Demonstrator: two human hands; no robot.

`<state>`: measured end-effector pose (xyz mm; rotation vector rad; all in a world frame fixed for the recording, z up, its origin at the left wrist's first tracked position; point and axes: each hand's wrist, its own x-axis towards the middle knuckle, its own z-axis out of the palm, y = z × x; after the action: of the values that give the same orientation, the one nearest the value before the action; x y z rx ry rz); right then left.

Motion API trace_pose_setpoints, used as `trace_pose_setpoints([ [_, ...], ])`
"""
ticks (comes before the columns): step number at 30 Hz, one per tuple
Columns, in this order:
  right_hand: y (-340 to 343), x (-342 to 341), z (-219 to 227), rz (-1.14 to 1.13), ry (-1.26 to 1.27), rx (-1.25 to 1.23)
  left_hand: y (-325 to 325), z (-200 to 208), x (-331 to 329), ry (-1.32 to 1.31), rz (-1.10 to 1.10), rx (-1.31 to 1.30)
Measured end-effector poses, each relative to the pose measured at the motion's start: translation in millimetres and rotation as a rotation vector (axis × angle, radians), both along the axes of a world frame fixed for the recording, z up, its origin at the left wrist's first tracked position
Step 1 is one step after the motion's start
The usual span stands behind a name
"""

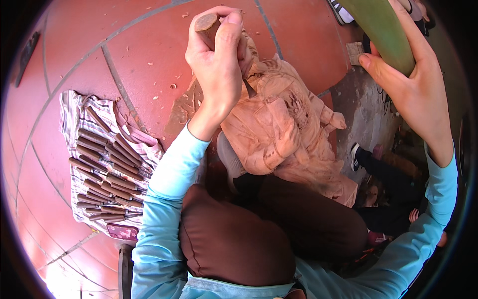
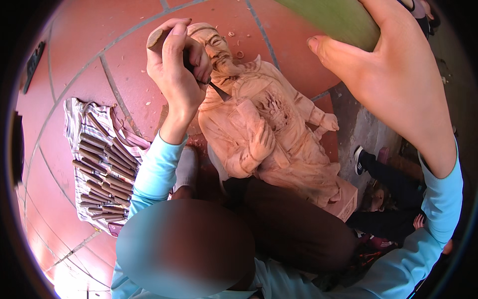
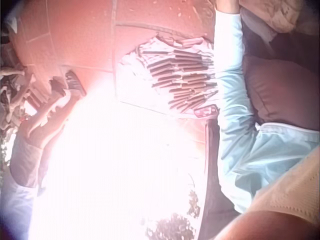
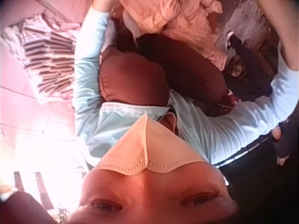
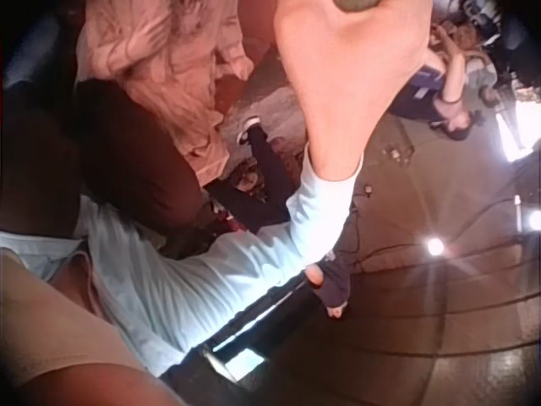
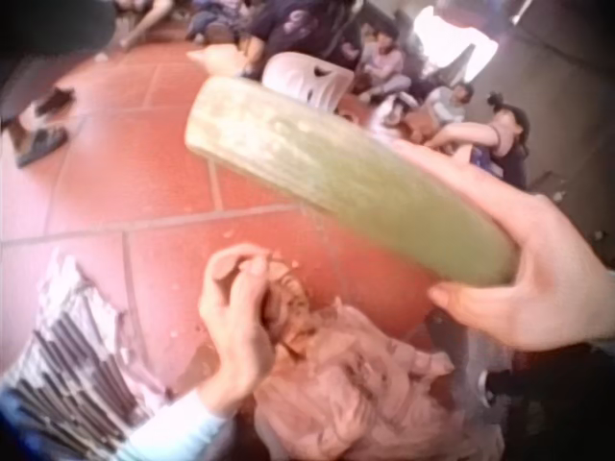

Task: The person carves a wooden statue of a seated figure using a chisel and a wooden mallet. They repeatedly strike the chisel to shape the chest and torso area of the sculpture, which rests on the floor in front of them.

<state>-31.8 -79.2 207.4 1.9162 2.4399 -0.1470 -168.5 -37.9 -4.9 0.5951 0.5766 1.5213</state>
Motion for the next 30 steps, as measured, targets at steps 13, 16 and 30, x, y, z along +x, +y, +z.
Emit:
trace_pose_setpoints([
  [13,2.2,7.0,-0.5,0.014,-0.009,-0.033,-2.5,-3.0,-1.8,0.032,0.035,0.037],
  [16,3.5,7.4,-2.5,0.019,-0.005,-0.036,-2.4,-3.6,-4.6,0.04,0.018,0.023],
  [30,5.3,8.7,-3.2,0.018,-0.01,-0.05,-4.2,-6.9,-6.7,0.016,0.071,0.018],
])
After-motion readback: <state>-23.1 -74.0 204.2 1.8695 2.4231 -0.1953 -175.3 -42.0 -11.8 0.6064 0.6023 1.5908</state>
